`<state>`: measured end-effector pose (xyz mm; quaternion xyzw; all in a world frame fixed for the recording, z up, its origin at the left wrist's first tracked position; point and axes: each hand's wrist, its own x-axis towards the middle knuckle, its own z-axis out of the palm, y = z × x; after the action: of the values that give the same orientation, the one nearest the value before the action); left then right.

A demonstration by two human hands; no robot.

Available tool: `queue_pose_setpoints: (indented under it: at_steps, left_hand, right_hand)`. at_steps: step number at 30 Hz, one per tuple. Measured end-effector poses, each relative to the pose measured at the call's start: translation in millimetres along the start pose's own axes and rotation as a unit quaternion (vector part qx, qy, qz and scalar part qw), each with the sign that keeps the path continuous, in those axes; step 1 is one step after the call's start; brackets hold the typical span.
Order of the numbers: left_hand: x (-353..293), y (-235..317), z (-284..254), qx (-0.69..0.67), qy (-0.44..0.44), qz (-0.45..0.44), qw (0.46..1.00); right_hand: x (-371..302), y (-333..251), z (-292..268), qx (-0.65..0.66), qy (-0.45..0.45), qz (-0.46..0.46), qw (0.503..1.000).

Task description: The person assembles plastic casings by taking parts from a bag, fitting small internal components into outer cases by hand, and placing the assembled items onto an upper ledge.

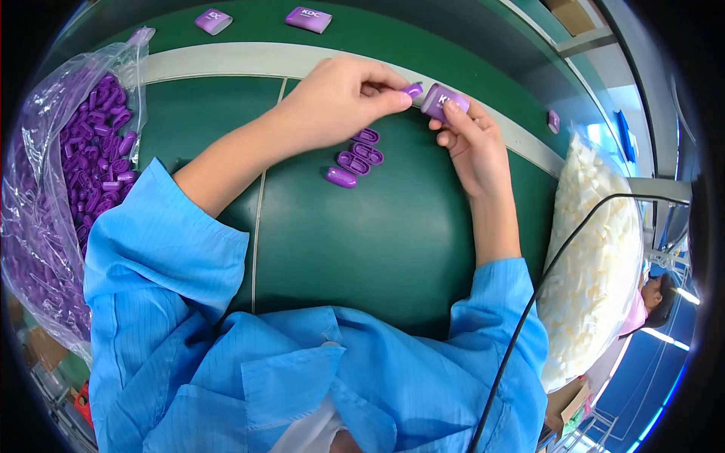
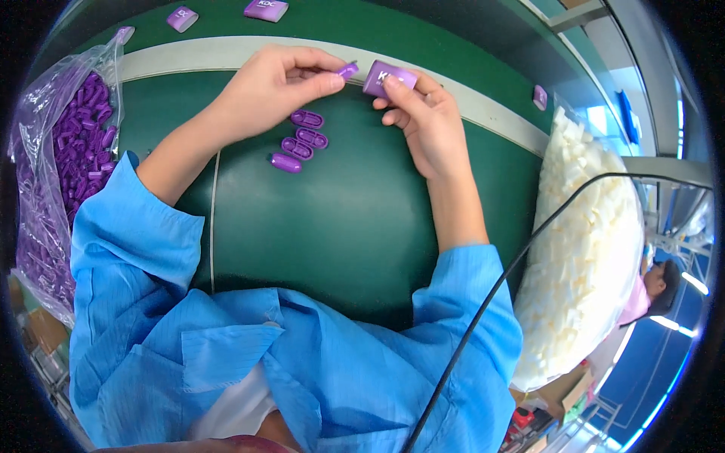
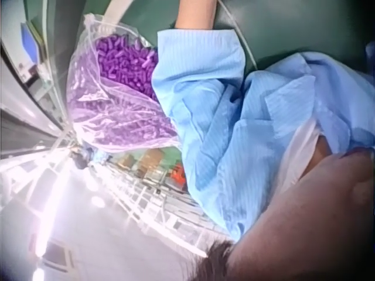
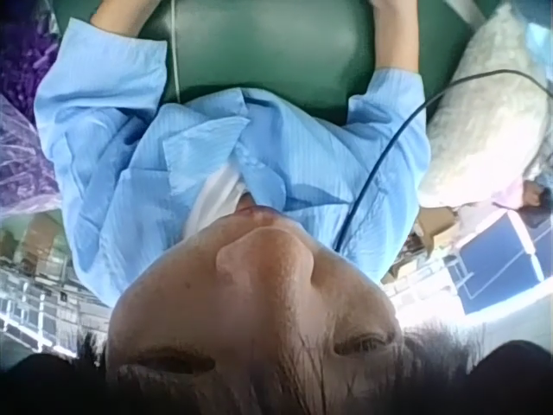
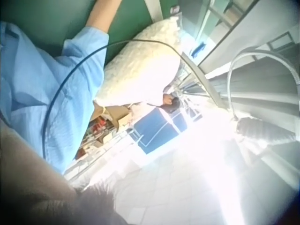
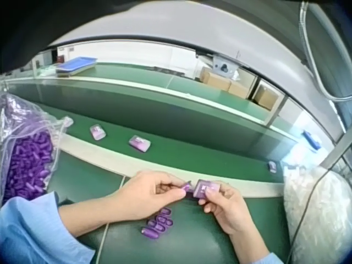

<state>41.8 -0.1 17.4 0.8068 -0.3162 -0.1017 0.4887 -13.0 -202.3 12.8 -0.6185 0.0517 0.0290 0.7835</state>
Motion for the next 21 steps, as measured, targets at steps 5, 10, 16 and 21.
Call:
queue_pose_setpoints:
  at_steps: [5, 10, 16, 21]
  left_hand:
    - [0.7, -15.1, 4.6, -0.275, -0.013, -0.050, 0.960]
    - [-1.4, -12.9, 5.8, -0.233, 0.003, -0.021, 0.972]
    - [-3.5, -12.1, 4.9, -0.256, -0.014, -0.043, 0.966]
    - [-9.8, -1.9, 6.0, -0.038, -0.014, 0.045, 0.998]
  right_hand:
    - [-7.1, 4.4, 22.4, -0.062, 0.019, -0.015, 0.998]
    - [-9.9, 0.6, 25.8, -0.087, 0.011, -0.038, 0.995]
    - [-12.9, -3.3, 27.1, -0.119, 0.001, -0.045, 0.992]
    - [-15.8, -3.2, 27.7, -0.144, 0.011, -0.051, 0.988]
